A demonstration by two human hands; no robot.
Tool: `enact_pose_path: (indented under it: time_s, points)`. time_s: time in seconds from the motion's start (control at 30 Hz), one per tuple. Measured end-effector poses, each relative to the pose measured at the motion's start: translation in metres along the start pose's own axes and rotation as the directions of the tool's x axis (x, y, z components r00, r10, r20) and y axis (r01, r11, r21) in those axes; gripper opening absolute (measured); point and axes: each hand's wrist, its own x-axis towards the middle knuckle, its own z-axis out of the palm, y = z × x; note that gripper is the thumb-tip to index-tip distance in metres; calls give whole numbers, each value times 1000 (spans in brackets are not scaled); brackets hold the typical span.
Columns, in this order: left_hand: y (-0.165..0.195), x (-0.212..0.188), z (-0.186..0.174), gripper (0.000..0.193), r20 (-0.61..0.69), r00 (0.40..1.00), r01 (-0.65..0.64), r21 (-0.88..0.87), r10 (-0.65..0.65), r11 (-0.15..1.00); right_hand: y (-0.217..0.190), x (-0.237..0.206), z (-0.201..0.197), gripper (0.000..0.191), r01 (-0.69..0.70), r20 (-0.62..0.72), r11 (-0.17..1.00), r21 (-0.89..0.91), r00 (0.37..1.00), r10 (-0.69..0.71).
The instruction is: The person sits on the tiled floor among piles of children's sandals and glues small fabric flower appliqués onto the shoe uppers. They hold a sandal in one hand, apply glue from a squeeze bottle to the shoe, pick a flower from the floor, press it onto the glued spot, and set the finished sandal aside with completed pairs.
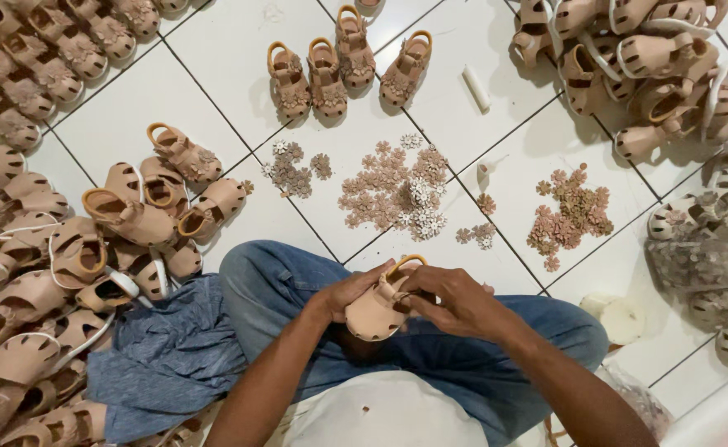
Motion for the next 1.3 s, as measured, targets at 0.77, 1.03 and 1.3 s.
enact_pose_path:
  time_s: [0.77, 1.03, 1.3]
  points:
    - [51, 12, -1, 72, -370, 705, -626, 77, 605, 776, 260, 69, -72, 44, -424, -778, 883, -199, 616, 120]
    - [51, 13, -13, 67, -450, 649, -677, 24, 613, 735, 156, 22, -54, 33, -347, -600, 900, 263, 672, 434]
    - [32, 27, -16, 70, -413, 560, -732, 159, 718, 663, -10, -58, 7, 28, -271, -674, 963, 2, 711, 201]
